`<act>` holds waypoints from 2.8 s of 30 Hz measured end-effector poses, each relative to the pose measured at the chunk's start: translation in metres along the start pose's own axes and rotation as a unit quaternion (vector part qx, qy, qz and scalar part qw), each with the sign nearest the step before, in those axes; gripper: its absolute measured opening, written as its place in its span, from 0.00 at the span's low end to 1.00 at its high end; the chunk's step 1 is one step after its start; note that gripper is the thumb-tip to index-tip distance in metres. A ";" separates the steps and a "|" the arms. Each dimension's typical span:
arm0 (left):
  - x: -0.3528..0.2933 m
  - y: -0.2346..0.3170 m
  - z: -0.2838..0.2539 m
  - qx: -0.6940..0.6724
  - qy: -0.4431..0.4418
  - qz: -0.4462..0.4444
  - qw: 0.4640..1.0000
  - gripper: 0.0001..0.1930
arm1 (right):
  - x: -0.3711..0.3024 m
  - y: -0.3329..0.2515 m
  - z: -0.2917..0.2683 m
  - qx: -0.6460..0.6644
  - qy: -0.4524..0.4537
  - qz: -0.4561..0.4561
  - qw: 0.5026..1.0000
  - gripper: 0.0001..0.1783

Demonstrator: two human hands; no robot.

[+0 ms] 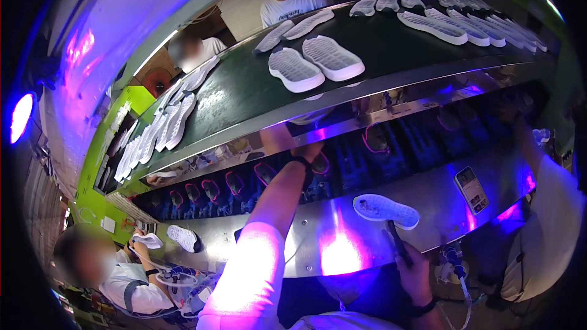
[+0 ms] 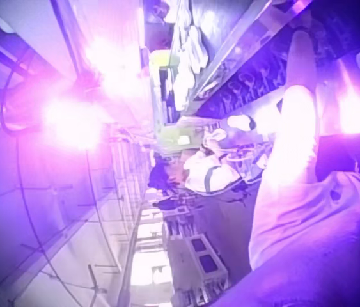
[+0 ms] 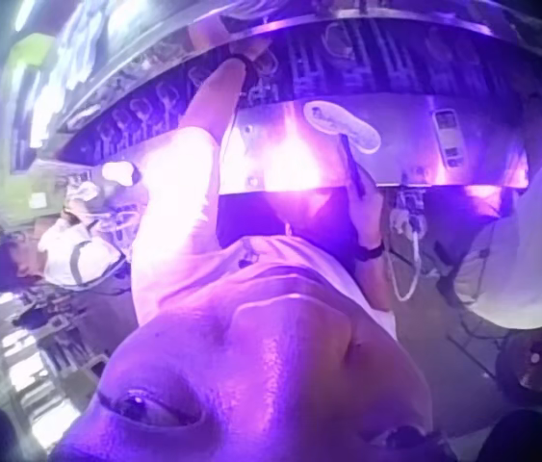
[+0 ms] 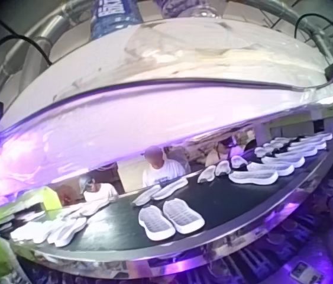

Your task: Checking shoe upper quality and preparing for sole attachment on a production line.

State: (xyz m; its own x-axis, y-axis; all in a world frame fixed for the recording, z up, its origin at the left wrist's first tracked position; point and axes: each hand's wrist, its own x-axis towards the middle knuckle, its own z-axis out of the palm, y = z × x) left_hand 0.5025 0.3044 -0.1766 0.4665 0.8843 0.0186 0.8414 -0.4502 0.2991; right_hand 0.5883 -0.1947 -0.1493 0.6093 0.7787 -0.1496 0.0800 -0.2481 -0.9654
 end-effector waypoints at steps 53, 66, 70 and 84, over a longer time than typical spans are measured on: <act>-0.431 -0.015 -0.110 -0.239 0.162 0.124 0.949 0.56 | -0.008 -0.016 0.049 -0.001 -0.127 0.010 0.992 0.18; -0.514 -0.028 -0.053 -0.128 0.083 0.264 0.952 0.29 | -0.008 -0.012 0.105 -0.125 -0.195 -0.043 0.972 0.18; -0.512 -0.032 -0.054 -0.129 0.074 0.275 0.950 0.28 | -0.020 0.003 0.091 -0.110 -0.233 -0.008 0.966 0.17; -0.499 -0.026 -0.071 -0.117 0.053 0.291 0.948 0.27 | -0.067 -0.001 0.056 -0.040 -0.295 0.068 0.952 0.19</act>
State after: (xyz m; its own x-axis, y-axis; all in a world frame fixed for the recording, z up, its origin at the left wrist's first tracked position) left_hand 0.2289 -0.1162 -0.1254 0.7926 0.5081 0.3372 0.3613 -0.8367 0.4115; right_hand 0.5033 -0.2140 -0.1500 0.0716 0.9188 -0.3882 0.1072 -0.3940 -0.9128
